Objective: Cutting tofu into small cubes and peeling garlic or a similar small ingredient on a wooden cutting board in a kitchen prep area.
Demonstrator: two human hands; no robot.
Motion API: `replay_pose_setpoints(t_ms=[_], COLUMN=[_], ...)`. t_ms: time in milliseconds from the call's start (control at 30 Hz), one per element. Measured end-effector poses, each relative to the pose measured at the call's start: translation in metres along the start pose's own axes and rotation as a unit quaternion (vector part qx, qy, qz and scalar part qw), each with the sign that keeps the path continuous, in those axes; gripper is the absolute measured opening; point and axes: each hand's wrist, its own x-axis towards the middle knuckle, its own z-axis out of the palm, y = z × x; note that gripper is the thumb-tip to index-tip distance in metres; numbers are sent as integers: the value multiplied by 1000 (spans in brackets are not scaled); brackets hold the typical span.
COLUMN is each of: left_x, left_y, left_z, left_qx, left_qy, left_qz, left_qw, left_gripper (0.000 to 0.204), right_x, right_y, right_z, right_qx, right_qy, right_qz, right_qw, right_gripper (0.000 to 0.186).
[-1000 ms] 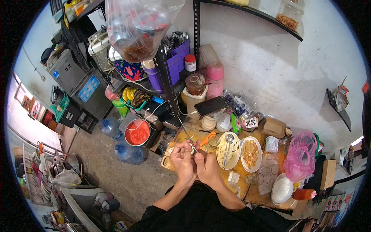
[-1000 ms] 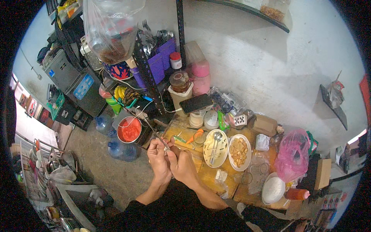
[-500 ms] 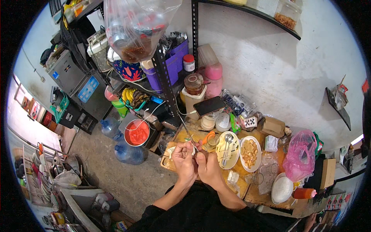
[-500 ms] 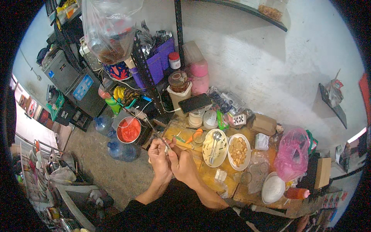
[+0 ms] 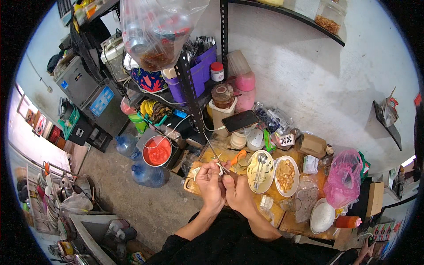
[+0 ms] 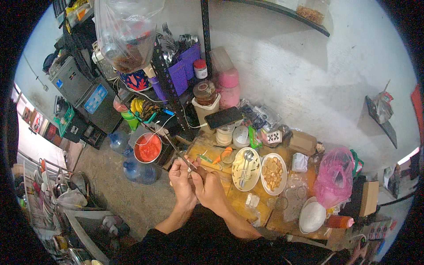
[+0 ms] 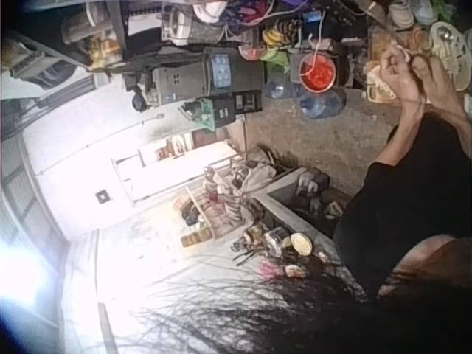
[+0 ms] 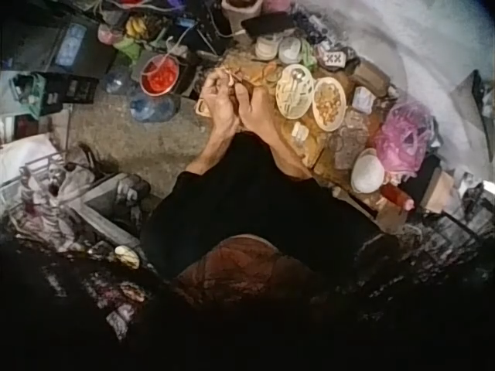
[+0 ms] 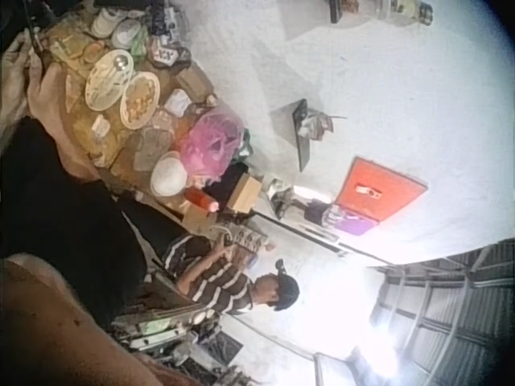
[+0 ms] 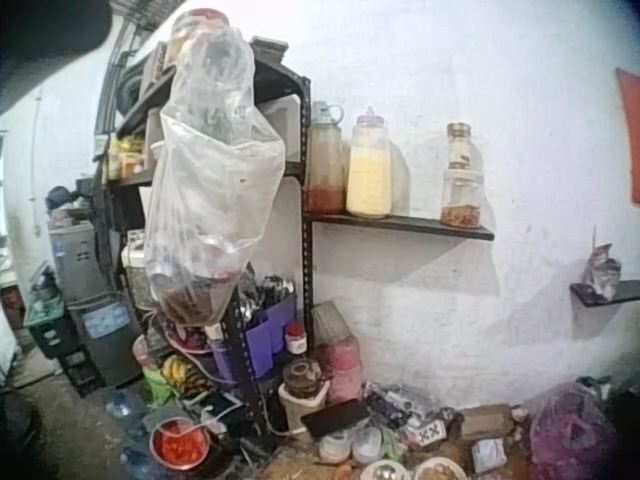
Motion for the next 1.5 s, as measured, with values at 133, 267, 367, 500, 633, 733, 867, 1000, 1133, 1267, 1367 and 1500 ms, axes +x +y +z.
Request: replay_pose_setpoints(t_ms=[133,267,367,500,633,733,867,1000,1133,1267,1367,1500], left_x=[0,0,-1,0,1,0,0,1,1,1,1,2], left_y=[-1,-3,-2,-3,-3,-1,-1,-5,-4,-1,-1,-2], left_z=[-1,-2,-4,-5,-5,-5,-4,-8,-9,-6,-4,-7], left_qx=[-27,-5,14,13,7,16,14,9,8,13,18,7], left_qy=[13,2,-6,-5,-6,-7,-6,-24,-22,-16,-19,-17], left_qz=[0,5,0,6,6,3,-1,20,14,3,7,1], left_qw=[1000,1000,1000,1000,1000,1000,1000,999,1000,1000,1000,1000], left_gripper=[16,17,16,13,11,8,8,9,9,8,12,8], right_x=[1,0,0,0,1,2,-1,-1,-1,0,0,0], right_y=[-6,-6,-6,-9,-6,-9,-4,-5,-7,-7,-4,0], right_z=[1,-1,-1,0,2,1,1,1,-1,-1,0,1], right_qx=[22,20,15,2,20,-10,-2,2,-9,-3,0,-3], right_qy=[30,13,6,6,8,21,2,17,1,-1,2,-1], right_qz=[-27,1,10,17,3,-13,14,-5,7,4,-2,-11], right_qw=[999,1000,1000,1000,1000,1000,1000,1000,1000,1000,1000,1000], right_gripper=[30,28,28,30,32,34,36,38,38,37,37,36])
